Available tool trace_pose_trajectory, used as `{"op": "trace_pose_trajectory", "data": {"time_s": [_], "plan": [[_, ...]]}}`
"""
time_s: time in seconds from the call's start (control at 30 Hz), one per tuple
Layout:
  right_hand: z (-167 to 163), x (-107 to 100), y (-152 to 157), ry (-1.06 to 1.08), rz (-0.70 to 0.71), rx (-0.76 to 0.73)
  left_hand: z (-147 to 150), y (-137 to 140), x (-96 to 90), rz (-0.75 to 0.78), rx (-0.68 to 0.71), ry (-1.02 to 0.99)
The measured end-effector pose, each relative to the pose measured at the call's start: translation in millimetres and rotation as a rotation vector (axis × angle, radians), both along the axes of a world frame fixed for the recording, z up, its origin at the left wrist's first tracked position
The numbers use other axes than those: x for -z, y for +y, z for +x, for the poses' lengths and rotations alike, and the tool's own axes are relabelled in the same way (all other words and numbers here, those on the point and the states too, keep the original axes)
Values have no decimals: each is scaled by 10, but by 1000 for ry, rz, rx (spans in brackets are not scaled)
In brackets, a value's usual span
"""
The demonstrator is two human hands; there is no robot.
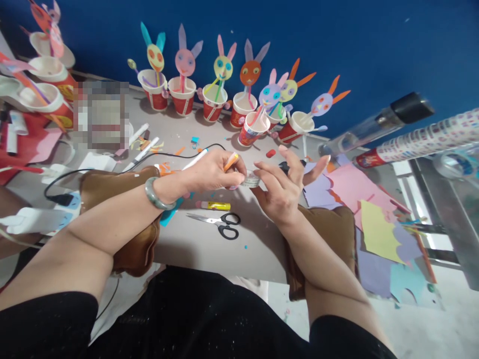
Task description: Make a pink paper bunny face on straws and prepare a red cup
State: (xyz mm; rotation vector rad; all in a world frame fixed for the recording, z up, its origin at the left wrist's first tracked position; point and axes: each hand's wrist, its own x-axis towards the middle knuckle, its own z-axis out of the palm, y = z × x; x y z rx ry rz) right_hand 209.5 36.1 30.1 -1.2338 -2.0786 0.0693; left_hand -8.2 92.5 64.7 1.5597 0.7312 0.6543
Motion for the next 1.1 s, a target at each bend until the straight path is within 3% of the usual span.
{"op": "trace_pose_trajectory", "data": {"time_s": [0.13, 1.1], "plan": [[-14, -8, 2, 8, 60, 37, -4, -7, -28, -34, 28, -37], [-66, -99, 14, 39, 44, 31, -18, -13, -58, -54, 13, -33]]}}
